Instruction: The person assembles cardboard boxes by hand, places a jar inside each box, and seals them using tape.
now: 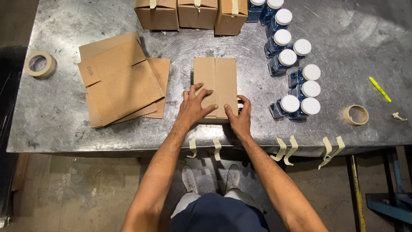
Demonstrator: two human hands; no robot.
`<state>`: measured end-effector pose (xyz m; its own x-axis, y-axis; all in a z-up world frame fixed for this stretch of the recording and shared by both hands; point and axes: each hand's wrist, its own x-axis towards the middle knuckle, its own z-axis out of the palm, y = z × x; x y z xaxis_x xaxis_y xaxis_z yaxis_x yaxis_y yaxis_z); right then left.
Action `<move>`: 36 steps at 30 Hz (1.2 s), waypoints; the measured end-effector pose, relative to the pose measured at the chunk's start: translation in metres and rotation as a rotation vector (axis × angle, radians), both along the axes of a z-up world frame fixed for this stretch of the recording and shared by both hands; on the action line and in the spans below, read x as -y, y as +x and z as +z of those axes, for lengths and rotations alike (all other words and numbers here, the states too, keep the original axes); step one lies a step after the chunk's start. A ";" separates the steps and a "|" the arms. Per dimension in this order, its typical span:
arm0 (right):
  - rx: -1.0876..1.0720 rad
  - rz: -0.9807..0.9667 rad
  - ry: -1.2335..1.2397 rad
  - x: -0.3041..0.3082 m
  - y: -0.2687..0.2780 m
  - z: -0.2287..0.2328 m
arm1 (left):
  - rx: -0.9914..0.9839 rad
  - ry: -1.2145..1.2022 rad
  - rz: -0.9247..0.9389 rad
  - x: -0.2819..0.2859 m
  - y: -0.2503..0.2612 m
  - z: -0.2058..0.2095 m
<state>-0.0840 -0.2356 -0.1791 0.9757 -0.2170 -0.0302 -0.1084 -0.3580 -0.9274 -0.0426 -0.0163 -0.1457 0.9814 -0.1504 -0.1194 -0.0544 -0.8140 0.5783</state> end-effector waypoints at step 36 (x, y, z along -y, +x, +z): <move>0.123 0.252 -0.429 0.009 -0.030 0.002 | 0.111 0.294 -0.248 0.007 0.011 -0.013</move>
<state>-0.1135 -0.2450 -0.1773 0.9900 0.0582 0.1285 0.1315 -0.7101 -0.6917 -0.0312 -0.0231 -0.1590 0.9289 -0.3597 -0.0881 -0.3190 -0.8981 0.3026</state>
